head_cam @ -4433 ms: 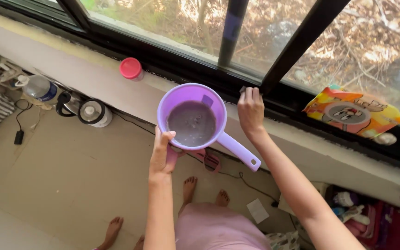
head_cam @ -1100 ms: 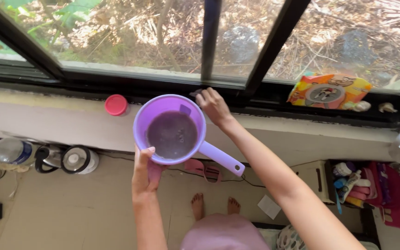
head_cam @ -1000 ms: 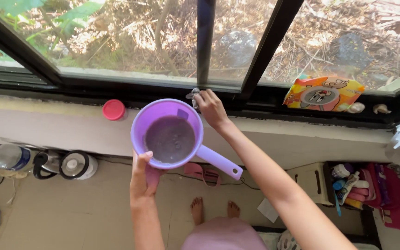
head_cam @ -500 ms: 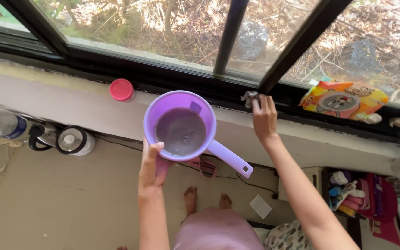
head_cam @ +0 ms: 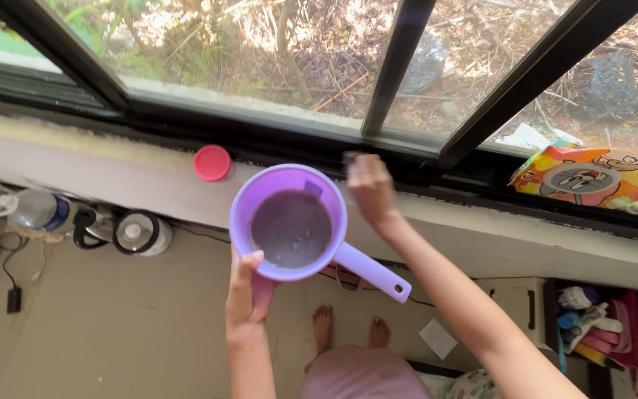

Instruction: The recorder cleans the frame and sill of a sliding window using a damp cloth dipped in soapy water.

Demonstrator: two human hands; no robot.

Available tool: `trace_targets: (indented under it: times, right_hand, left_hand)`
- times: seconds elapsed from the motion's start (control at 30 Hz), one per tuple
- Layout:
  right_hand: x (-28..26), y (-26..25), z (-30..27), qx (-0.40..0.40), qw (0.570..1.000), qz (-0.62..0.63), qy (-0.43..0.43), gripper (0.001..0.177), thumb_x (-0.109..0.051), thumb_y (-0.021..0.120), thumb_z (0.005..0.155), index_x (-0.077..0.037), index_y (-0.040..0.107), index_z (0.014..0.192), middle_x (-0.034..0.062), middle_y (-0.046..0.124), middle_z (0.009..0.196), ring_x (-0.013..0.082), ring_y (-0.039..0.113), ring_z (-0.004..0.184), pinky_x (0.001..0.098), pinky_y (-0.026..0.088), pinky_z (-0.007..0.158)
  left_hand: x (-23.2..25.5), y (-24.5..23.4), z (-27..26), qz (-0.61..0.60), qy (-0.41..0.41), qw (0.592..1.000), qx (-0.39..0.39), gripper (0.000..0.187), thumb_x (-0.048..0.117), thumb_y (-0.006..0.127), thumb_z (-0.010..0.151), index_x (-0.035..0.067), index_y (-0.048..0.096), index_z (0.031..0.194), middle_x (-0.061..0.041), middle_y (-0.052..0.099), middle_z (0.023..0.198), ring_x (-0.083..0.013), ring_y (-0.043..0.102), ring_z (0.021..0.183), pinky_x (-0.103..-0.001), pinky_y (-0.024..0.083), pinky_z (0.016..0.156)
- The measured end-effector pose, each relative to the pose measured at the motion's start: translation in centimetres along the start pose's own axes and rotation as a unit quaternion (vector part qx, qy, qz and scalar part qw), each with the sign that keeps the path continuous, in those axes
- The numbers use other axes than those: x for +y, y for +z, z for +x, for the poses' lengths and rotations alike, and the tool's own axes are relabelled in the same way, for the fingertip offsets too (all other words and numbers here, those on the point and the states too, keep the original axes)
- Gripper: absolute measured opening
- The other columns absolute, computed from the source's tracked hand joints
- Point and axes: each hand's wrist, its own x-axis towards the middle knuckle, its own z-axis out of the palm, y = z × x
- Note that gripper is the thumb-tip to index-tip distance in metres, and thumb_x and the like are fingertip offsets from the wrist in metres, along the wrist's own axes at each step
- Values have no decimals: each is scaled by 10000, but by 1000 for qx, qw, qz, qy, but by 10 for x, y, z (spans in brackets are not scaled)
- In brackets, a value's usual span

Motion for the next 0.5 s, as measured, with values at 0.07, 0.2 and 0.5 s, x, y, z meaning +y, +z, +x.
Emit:
trace_targets:
  times: [0.07,0.2,0.5]
  right_hand:
    - [-25,7,28,4,999,36,-17,93,-69,635,767,-8,676,825,146,608,884,277,616,864,356,536,742]
    - [-50,14,58,24,991,130,-36,90,-92,631,776,-7,658,789,138,602,863,268,623,862,348,536,716]
    - [58,-54,-33,-45,991,65,112,108,-70,704,837,-41,627,768,96,581,851,267,598,843,385,520,708]
  left_hand:
    - [-3,-14,2,1,-3,1000,15,875,269,691,742,197,351,1545,-78,475,1425,-267,544,1265,-528,548,938]
    - [-5,-28,2,-4,12,999,35,847,244,687,773,165,366,1554,-106,482,1426,-284,549,1247,-527,543,958]
    - [1,-21,9,-13,8,998,59,868,249,666,760,184,342,1562,-105,486,1434,-293,569,1236,-542,556,906]
